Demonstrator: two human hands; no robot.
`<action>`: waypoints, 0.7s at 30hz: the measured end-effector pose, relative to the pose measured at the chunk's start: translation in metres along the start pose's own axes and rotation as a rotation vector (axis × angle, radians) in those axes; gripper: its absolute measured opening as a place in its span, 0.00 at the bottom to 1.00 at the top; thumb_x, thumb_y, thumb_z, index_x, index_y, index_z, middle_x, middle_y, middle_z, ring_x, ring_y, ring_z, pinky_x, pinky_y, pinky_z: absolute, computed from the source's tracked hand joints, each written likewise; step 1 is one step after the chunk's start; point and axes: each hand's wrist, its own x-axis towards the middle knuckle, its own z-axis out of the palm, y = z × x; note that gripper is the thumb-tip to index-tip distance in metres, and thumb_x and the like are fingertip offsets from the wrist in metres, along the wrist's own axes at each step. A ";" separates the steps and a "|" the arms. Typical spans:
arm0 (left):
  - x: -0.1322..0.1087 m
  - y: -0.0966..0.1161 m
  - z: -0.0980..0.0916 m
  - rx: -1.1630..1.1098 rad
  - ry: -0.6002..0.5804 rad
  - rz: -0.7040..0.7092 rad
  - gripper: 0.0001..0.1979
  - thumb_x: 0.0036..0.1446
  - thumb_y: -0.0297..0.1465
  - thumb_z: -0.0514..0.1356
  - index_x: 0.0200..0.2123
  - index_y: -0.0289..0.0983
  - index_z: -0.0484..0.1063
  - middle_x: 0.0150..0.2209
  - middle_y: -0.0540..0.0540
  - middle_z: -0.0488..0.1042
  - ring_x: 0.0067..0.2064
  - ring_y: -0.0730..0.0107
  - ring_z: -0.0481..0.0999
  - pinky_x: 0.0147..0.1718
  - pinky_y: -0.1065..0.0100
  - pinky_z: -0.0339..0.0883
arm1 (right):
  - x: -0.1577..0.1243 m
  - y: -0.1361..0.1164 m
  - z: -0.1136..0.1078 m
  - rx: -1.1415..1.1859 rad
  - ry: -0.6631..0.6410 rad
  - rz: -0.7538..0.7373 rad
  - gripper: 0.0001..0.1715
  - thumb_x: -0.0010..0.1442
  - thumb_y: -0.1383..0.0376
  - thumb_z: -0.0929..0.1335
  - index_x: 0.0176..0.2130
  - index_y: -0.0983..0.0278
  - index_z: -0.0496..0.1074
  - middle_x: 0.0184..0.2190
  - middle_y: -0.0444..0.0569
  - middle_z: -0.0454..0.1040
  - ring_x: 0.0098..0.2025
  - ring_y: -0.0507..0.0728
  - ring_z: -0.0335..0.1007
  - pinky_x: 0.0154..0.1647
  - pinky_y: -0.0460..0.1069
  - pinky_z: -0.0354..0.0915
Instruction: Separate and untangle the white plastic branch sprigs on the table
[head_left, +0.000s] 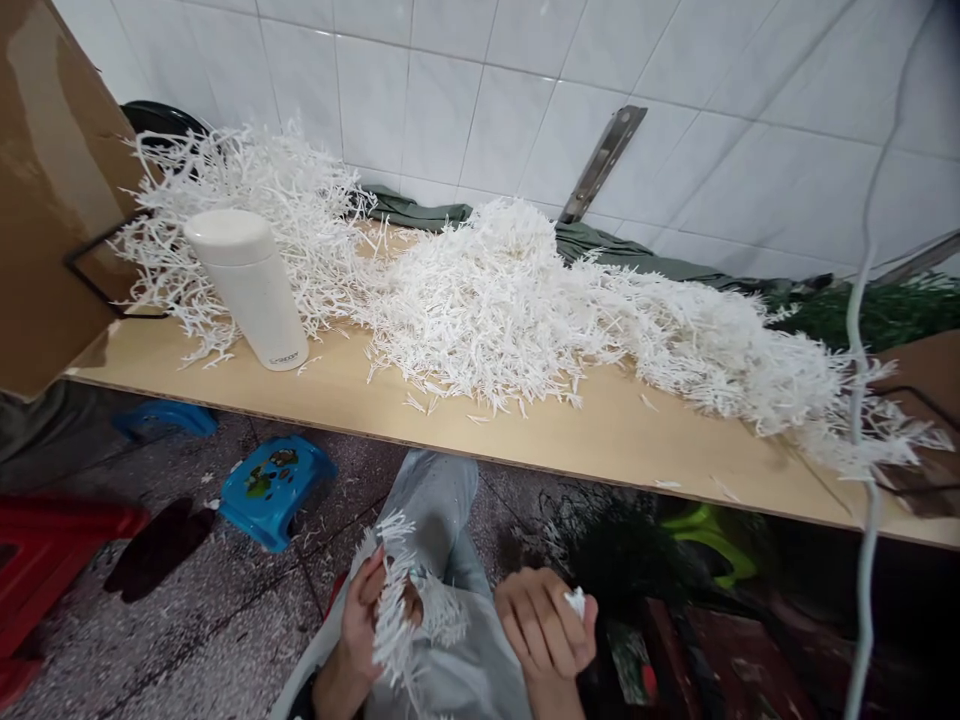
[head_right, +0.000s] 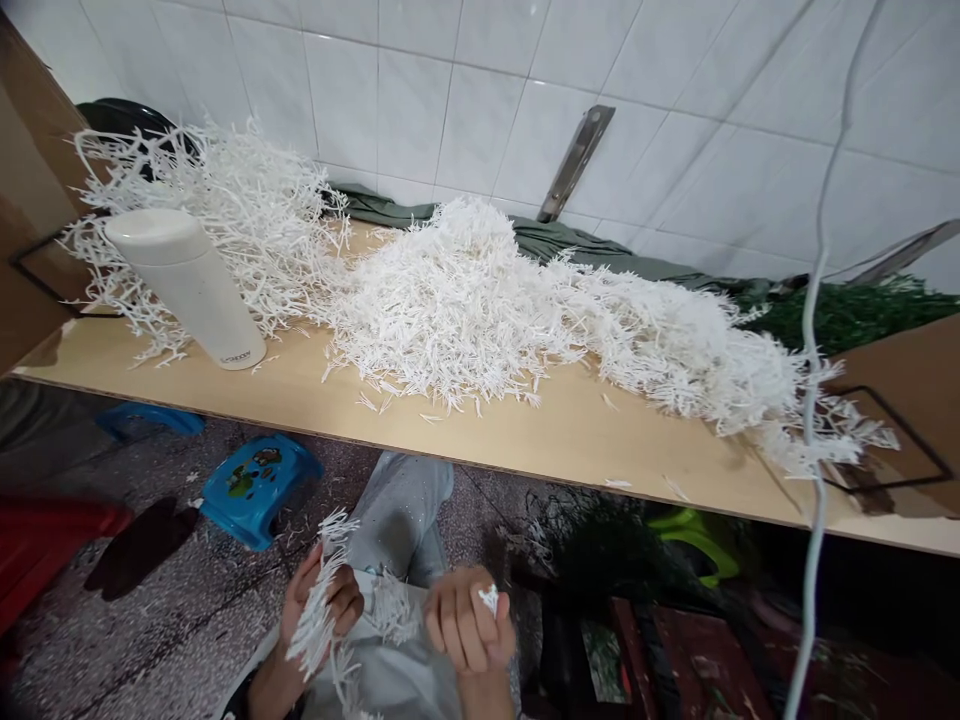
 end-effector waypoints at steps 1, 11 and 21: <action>0.001 0.001 -0.004 -0.034 0.016 0.018 0.33 0.50 0.33 0.63 0.12 0.41 0.37 0.11 0.55 0.49 0.13 0.78 0.55 0.12 0.74 0.49 | 0.008 -0.018 0.001 0.091 -0.070 -0.090 0.38 0.63 0.52 0.57 0.10 0.60 0.37 0.02 0.32 0.28 0.04 0.43 0.27 0.09 0.41 0.40; -0.001 0.004 0.025 -0.160 0.310 -0.036 0.23 0.55 0.20 0.56 0.12 0.37 0.54 0.09 0.57 0.50 0.11 0.82 0.50 0.14 0.76 0.50 | 0.129 -0.124 -0.011 -1.065 0.203 -0.600 0.15 0.63 0.60 0.62 0.27 0.62 0.70 0.23 0.45 0.71 0.28 0.54 0.65 0.41 0.54 0.61; 0.004 0.000 0.015 0.176 0.326 -0.006 0.14 0.53 0.22 0.64 0.18 0.40 0.72 0.14 0.54 0.65 0.15 0.80 0.59 0.18 0.77 0.61 | 0.096 -0.051 0.000 -1.418 0.416 -0.775 0.07 0.63 0.68 0.64 0.41 0.63 0.71 0.37 0.51 0.75 0.43 0.58 0.67 0.54 0.59 0.58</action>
